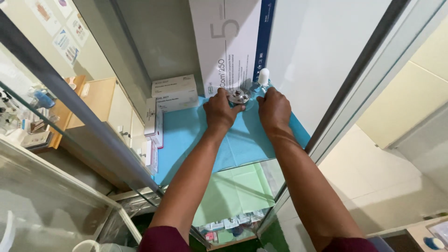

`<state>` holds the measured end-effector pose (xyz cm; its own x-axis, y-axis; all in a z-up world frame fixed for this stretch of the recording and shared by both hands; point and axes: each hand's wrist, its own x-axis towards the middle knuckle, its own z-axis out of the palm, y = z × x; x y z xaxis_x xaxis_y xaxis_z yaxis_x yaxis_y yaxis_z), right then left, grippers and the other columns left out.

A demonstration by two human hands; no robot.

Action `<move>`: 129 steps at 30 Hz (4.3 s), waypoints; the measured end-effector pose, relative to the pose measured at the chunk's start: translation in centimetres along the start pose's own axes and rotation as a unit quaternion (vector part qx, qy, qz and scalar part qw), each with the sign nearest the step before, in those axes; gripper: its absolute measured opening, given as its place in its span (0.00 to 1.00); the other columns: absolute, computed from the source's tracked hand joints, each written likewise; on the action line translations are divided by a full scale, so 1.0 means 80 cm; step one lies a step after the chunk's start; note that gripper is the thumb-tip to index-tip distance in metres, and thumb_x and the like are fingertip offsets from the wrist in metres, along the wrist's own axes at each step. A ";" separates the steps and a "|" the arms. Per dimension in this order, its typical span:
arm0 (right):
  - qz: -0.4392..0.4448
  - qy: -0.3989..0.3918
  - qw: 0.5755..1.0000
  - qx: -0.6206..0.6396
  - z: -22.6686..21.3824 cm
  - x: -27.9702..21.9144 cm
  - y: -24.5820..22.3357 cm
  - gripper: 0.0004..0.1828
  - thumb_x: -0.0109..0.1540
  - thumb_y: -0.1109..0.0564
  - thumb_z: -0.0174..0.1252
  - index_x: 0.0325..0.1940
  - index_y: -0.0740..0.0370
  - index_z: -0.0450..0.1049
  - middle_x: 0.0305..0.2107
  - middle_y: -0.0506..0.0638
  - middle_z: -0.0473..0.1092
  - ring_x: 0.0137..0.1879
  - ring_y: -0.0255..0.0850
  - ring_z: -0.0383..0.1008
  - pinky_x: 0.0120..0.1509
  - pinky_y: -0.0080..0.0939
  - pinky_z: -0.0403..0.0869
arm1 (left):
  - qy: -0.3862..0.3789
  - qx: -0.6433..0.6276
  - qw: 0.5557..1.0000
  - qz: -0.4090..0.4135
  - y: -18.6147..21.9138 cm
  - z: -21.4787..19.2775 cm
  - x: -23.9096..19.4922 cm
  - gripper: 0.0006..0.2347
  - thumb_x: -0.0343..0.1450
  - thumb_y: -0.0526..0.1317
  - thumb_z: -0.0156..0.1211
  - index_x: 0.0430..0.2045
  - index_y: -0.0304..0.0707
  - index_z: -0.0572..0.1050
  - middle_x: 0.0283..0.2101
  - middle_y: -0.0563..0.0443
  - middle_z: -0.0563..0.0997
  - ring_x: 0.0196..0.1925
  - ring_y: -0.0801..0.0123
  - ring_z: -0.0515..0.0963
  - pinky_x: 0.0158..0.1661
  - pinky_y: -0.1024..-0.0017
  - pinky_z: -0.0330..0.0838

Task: The person organizes medical supplies in a clinical room. They place a small box into a glass cabinet, then pick up a metal container and a glass bottle, placing them on a shelf inside the cabinet. Finally, they open a plastic case on the desk and arrange several individually wrapped medical items inside it.

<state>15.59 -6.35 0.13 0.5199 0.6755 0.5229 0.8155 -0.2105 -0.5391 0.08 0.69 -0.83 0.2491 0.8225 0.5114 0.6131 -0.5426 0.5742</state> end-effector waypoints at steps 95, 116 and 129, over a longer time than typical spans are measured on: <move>-0.190 -0.043 0.980 -0.039 -0.157 -0.257 0.019 0.24 0.62 0.54 0.59 0.61 0.64 0.73 0.61 0.61 0.68 0.70 0.56 0.63 0.72 0.57 0.63 | -0.216 0.167 0.962 0.022 0.021 -0.044 -0.116 0.38 0.71 0.67 0.47 0.68 0.34 0.59 0.74 0.32 0.51 0.75 0.40 0.49 0.69 0.35 0.37; -0.067 -0.378 0.901 0.203 -0.531 -0.639 0.280 0.17 0.63 0.54 0.62 0.55 0.59 0.77 0.51 0.56 0.77 0.58 0.53 0.77 0.60 0.51 0.74 | -0.532 0.024 0.846 -0.029 0.125 0.173 -0.801 0.49 0.65 0.60 0.71 0.72 0.28 0.48 0.71 0.25 0.58 0.73 0.38 0.60 0.70 0.56 0.57; 0.153 -0.135 0.970 0.132 -0.680 -0.747 0.438 0.19 0.64 0.53 0.59 0.57 0.63 0.75 0.53 0.59 0.76 0.58 0.57 0.76 0.60 0.51 0.74 | -0.373 -0.071 0.911 -0.160 0.106 0.224 -0.906 0.46 0.61 0.45 0.75 0.72 0.33 0.51 0.73 0.36 0.63 0.72 0.50 0.65 0.67 0.59 0.58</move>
<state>26.92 -92.53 -14.08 0.6120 0.7785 0.1390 0.5221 -0.2657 -0.8104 0.69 -60.52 -44.49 0.5475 0.8008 -0.2427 0.6532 -0.2277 0.7222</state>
